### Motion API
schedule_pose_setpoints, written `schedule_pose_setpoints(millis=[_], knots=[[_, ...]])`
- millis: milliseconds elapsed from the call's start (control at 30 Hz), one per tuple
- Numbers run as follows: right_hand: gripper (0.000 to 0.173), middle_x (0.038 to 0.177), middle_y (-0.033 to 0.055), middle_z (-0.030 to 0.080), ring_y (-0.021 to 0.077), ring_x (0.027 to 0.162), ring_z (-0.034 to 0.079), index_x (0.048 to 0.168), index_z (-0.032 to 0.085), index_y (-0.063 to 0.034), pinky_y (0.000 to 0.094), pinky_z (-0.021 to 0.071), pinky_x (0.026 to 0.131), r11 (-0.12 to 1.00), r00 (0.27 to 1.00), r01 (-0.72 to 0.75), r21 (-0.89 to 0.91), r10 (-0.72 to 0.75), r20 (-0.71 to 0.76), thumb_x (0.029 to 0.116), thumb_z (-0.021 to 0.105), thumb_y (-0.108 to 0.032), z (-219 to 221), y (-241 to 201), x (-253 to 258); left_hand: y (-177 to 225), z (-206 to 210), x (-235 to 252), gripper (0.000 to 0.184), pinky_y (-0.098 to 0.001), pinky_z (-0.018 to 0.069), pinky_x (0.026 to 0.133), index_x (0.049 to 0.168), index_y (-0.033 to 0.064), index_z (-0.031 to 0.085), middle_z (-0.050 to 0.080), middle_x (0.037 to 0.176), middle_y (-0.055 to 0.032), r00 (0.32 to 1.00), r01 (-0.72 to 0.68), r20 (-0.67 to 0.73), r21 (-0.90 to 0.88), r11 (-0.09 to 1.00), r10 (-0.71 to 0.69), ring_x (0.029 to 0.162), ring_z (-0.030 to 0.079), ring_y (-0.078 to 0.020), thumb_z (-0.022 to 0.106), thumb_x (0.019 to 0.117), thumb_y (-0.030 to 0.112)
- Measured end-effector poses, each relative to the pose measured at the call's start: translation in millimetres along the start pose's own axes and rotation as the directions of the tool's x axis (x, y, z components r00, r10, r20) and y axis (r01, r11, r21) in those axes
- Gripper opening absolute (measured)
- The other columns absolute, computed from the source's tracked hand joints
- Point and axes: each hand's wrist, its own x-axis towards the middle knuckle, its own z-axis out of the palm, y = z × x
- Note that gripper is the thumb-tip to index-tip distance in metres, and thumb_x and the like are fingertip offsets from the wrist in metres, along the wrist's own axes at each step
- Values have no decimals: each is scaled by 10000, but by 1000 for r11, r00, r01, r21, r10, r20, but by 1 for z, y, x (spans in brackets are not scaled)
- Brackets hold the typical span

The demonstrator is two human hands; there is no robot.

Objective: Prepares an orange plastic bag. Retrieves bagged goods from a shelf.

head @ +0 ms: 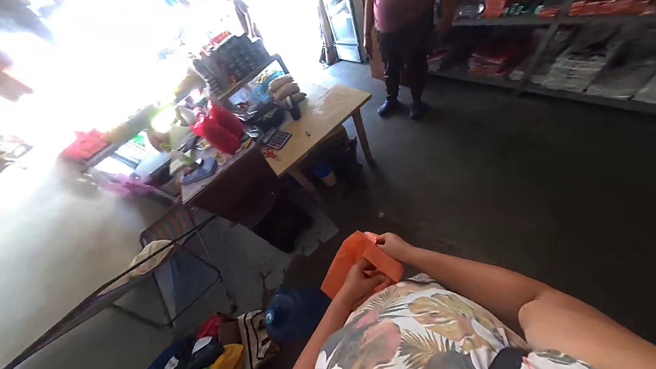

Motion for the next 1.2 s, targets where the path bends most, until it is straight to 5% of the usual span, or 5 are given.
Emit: schedule_pose_setpoints(millis=[533, 733, 900, 1033, 1200], knots=[[299, 1210, 300, 637, 352, 1146, 628, 1264, 582, 137, 514, 496, 1021, 834, 547, 197, 515, 342, -764, 1016, 521, -18, -264, 75, 121, 115, -43, 378, 82, -263, 524, 726, 916, -2, 577, 601, 784, 8, 957, -23, 264, -354, 935, 124, 722, 588, -53, 651, 950, 8], [215, 928, 19, 545, 82, 729, 603, 1264, 457, -69, 277, 550, 659, 259, 364, 622, 739, 740, -566, 1106, 341, -157, -410, 58, 155, 164, -99, 535, 209, -356, 534, 862, 1107, -110, 587, 622, 1017, -177, 883, 115, 458, -6, 993, -99, 883, 616, -180, 630, 1016, 73], [308, 1072, 90, 585, 97, 904, 603, 1331, 492, 13, 318, 535, 809, 517, 308, 465, 719, 667, -678, 1097, 383, -156, -474, 55, 213, 201, -95, 650, 502, -538, 480, 1057, 1374, -67, 536, 580, 1361, -287, 886, -60, 460, 253, 966, -65, 1241, 595, -389, 723, 950, 126], [314, 1209, 307, 623, 325, 1113, 618, 1259, 577, 133, 491, 484, 997, 823, 523, 139, 551, 412, -747, 1069, 495, -104, -556, 58, 295, 237, -90, 744, 1024, -556, 448, 1115, 1583, -21, 282, 440, 1507, -329, 838, -310, 497, 97, 946, 224, 1344, 519, -441, 896, 783, 156], [241, 1032, 192, 671, 234, 950, 645, 1117, 641, 66, 430, 524, 893, 950, 923, 82, 302, 43, -384, 1030, 612, -157, -687, 20, 407, 279, -142, 868, 340, -558, 493, 1039, 1256, -65, 646, 685, 1213, -264, 964, -79, 264, 213, 974, 20, 1167, 660, -378, 673, 965, 109]])
